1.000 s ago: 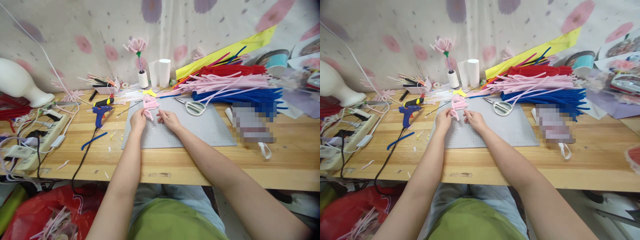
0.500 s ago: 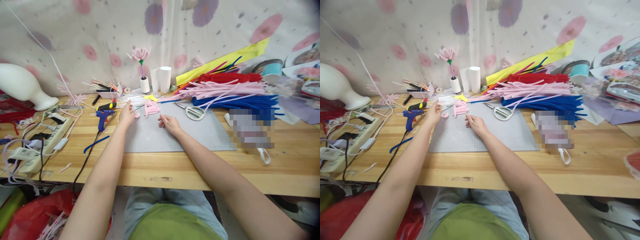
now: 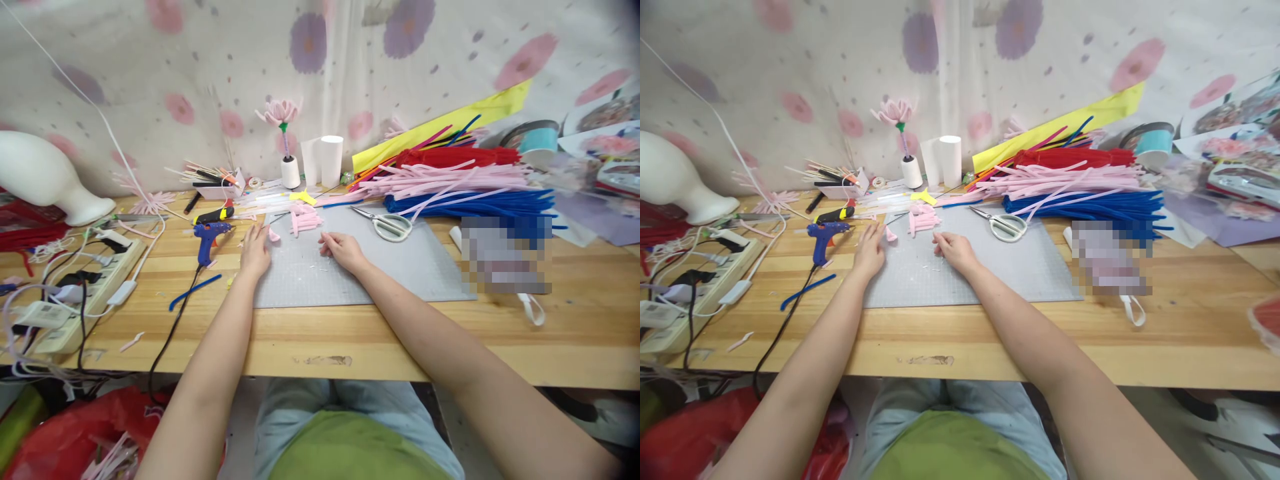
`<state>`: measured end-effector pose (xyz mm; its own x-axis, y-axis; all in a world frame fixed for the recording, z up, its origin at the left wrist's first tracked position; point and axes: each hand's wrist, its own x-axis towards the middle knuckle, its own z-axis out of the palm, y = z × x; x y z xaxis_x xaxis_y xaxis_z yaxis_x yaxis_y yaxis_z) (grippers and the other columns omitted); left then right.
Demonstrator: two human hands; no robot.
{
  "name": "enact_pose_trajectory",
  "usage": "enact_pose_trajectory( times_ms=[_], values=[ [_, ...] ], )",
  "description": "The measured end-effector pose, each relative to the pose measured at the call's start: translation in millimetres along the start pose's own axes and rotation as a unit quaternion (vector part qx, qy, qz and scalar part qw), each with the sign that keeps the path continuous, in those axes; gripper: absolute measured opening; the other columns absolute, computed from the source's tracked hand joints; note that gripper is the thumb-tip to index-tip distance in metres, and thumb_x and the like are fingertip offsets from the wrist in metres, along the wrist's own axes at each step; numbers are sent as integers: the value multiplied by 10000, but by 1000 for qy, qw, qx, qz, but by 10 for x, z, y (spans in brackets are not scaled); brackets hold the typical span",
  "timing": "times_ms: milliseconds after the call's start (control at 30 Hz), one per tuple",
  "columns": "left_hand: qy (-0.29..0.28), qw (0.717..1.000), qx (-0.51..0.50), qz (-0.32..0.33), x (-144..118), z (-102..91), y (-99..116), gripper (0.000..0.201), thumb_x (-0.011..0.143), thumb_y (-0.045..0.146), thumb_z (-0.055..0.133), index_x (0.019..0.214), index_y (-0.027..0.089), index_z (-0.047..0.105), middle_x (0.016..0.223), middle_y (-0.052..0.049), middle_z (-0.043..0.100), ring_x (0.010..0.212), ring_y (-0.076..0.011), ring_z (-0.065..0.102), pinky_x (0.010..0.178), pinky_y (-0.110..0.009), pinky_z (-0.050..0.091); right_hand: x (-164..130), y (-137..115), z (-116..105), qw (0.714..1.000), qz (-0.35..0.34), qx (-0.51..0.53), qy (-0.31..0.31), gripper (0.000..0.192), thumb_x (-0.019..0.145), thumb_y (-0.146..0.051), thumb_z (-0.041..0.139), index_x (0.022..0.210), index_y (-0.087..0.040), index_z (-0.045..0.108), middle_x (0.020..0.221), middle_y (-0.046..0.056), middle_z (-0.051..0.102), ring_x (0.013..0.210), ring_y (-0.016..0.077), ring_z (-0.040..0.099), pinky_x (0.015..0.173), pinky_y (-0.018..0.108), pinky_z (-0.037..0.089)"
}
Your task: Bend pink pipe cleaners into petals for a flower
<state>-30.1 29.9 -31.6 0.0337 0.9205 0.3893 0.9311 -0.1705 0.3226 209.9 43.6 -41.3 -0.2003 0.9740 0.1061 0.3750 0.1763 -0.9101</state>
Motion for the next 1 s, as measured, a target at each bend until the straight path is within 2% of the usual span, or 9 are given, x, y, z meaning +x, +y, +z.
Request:
enact_pose_trajectory(
  times_ms=[133,267,367,433,567,667,800,933,1000],
  values=[
    [-45,999,6,1,68,79,-8,472,753,52,393,1161,188,586,1225,-80,562,1186,-228,448,1034,-383,341,-2,-6,0,1000,-4,-10,-1,422,856,-484,382,808,-154,641,652,36,662,535,102,541,566,216,405],
    [6,998,38,-54,-6,68,93,280,805,210,468,1000,190,668,1022,-116,593,1045,-267,484,917,-393,405,7,-11,4,1000,-6,-18,-5,411,859,-469,384,808,-155,645,654,33,665,523,100,532,557,218,398],
    [30,997,52,-46,-64,24,216,173,784,302,542,813,206,683,954,-102,567,1002,-262,477,869,-381,410,12,3,5,1000,-11,-29,-6,405,861,-461,383,801,-158,644,655,32,666,533,103,536,558,220,392],
    [44,997,51,-29,-88,-2,293,212,758,393,581,692,204,651,910,-88,561,972,-251,485,872,-376,397,10,16,4,999,-13,-36,-3,394,860,-453,388,795,-159,642,657,31,668,539,105,540,562,222,390],
    [71,996,20,-50,-137,-29,374,313,751,477,570,862,189,618,970,-92,569,981,-239,507,873,-357,387,3,30,4,999,-16,-46,4,368,855,-433,402,795,-161,643,659,27,671,540,107,542,566,226,390],
    [10,998,5,-66,-183,-22,379,290,752,375,588,977,193,582,1000,-88,584,965,-230,532,849,-344,397,0,34,4,999,-16,-51,9,355,851,-427,409,801,-165,644,658,23,672,544,107,542,565,225,391],
    [-54,996,-1,-67,-207,6,409,110,781,221,532,878,213,585,948,-63,599,930,-208,550,799,-319,409,2,29,20,999,-7,-29,14,295,838,-387,444,795,-165,635,663,22,670,544,102,548,569,223,403],
    [-26,999,18,-39,-200,17,491,77,783,175,523,838,217,556,940,-57,578,928,-196,544,745,-297,411,29,-65,91,997,63,42,29,166,796,-284,517,857,-156,603,762,35,673,579,90,563,577,213,420],
    [0,999,28,-23,-202,18,534,62,788,172,518,823,216,544,938,-56,564,922,-191,541,733,-292,409,66,-157,152,995,85,52,12,229,754,-282,582,942,-151,579,802,42,661,587,87,559,563,210,418]
  ],
)
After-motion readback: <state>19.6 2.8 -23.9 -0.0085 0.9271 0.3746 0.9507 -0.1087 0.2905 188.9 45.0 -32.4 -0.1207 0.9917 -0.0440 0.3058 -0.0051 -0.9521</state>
